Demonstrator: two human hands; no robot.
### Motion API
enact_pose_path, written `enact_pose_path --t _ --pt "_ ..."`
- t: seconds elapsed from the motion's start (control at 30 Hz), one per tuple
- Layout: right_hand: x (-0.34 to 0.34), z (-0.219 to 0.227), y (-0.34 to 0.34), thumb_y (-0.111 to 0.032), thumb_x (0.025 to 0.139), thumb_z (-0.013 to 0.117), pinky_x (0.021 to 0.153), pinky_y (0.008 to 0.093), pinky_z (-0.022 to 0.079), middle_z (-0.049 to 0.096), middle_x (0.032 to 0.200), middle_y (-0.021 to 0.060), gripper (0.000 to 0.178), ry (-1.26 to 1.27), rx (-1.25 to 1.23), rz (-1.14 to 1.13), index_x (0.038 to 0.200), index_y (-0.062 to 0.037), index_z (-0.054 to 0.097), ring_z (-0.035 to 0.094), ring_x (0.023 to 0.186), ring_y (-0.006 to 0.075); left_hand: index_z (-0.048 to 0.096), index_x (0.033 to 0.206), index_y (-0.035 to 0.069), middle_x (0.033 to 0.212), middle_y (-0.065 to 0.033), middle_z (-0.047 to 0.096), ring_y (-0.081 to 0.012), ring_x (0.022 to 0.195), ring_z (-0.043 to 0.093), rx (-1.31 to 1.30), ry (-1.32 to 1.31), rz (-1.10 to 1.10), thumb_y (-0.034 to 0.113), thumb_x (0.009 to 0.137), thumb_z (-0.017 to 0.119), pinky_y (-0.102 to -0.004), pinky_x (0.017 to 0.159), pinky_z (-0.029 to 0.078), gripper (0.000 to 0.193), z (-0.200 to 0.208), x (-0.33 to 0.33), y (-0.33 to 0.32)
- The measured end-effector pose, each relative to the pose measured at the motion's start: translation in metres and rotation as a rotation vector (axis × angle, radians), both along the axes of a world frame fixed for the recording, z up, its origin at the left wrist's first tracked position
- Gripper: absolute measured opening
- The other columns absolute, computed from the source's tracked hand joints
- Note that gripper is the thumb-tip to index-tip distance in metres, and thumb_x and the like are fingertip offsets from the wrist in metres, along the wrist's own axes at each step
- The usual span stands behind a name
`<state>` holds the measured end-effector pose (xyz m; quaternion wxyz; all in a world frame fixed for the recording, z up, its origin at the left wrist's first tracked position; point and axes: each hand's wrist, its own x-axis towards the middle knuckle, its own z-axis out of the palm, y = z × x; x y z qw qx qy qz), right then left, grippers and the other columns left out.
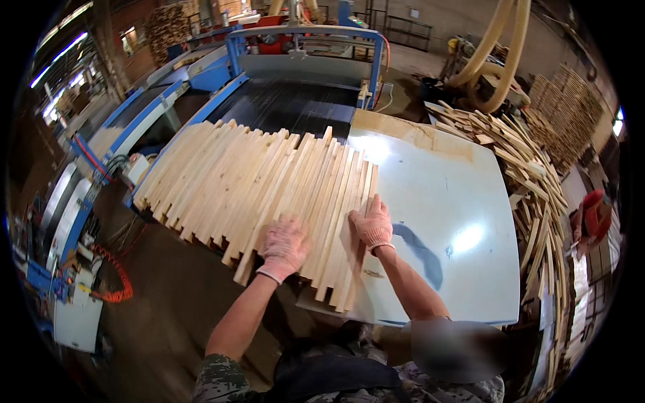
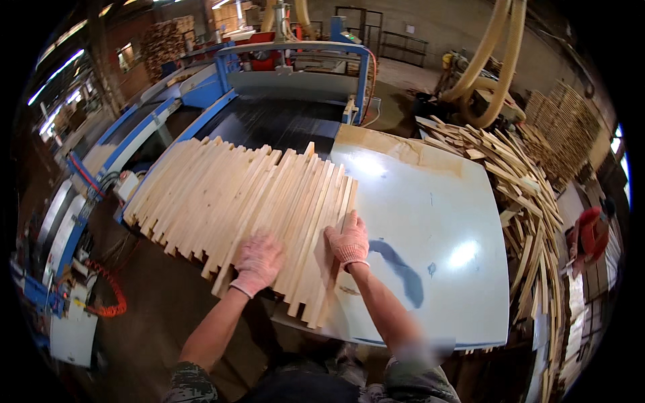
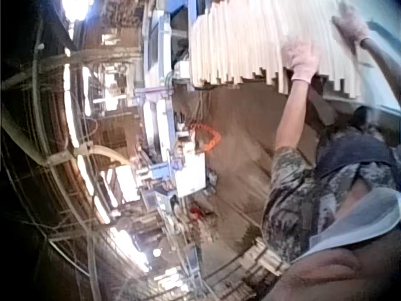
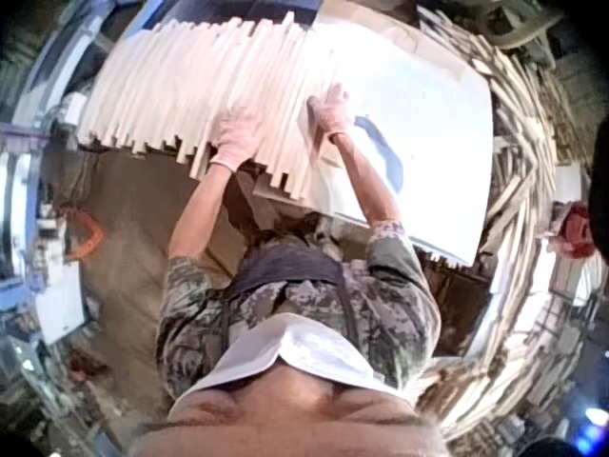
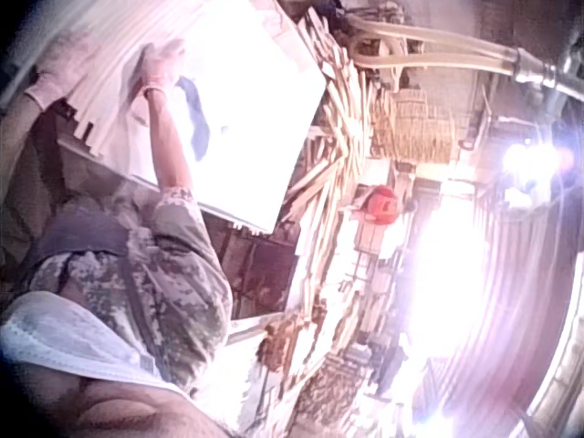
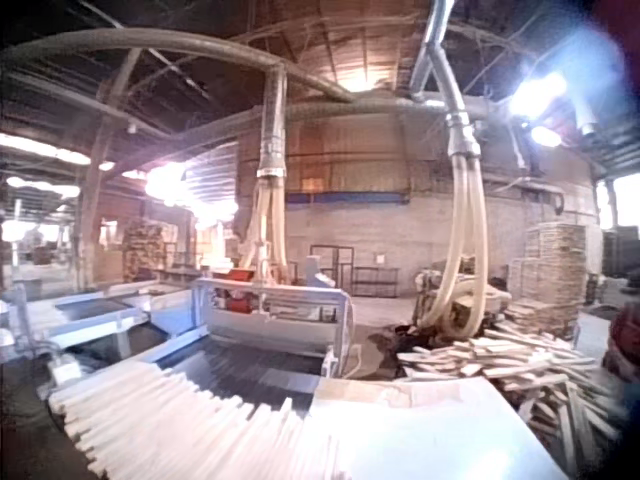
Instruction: The person sorts and stacks light-colored wooden planks on a metal table in a workshop. They pick up planks from a pile, align them, and place them into neat stacks, occasionally moving to different sections of the table to continue the process.
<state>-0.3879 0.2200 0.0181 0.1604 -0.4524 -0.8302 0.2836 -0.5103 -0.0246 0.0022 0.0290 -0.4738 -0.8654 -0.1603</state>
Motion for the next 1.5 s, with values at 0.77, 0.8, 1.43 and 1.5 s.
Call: enact_pose_path --t 0.77,0.8,1.43,1.5 --pt "-0.028 0.016 -0.009 -0.05 0.092 0.071 0.125 0.0527 0.026 0.053 0.155 0.015 0.073 -0.274 0.354 -0.091 0.149 -0.0057 0.056 0.038 0.153 0.0324 0.068 0.142 0.013 0.158 -0.0173 0.056 -0.0394 0.151 0.044 0.057 0.01 -0.26 0.043 0.098 0.062 -0.0551 0.13 0.02 0.054 -0.001 -0.038 0.001" --pt "-0.024 0.021 -0.008 -0.05 0.092 0.071 0.125 0.0522 0.026 0.054 0.154 0.0151 0.073 -0.286 0.32 -0.083 0.148 -0.0057 0.056 0.038 0.152 0.0321 0.067 0.143 0.013 0.159 -0.0172 0.056 -0.0395 0.152 0.042 0.035 -0.009 -0.249 0.044 0.098 0.063 -0.0548 0.13 0.019 0.054 0.003 -0.038 -0.001" --pt "-0.107 0.021 -0.075 -0.024 0.098 0.059 0.081 0.0604 0.057 0.074 0.095 0.0301 0.043 -0.067 0.079 -0.116 0.139 -0.0115 0.061 0.074 0.091 0.0486 0.063 0.141 0.001 0.152 -0.0229 0.058 -0.0401 0.143 0.052 0.302 -0.225 -0.374 0.04 0.09 0.08 -0.0507 0.124 0.038 0.066 0.017 -0.108 -0.045" --pt "-0.094 0.016 -0.06 -0.017 0.099 0.056 0.077 0.0619 0.057 0.075 0.094 0.0287 0.043 0.026 0.03 -0.091 0.141 -0.0129 0.059 0.072 0.088 0.0515 0.06 0.142 0.0 0.146 -0.0248 0.06 -0.0452 0.137 0.054 0.48 -0.174 -0.228 0.038 0.09 0.081 -0.0536 0.121 0.04 0.068 0.028 -0.171 -0.089"
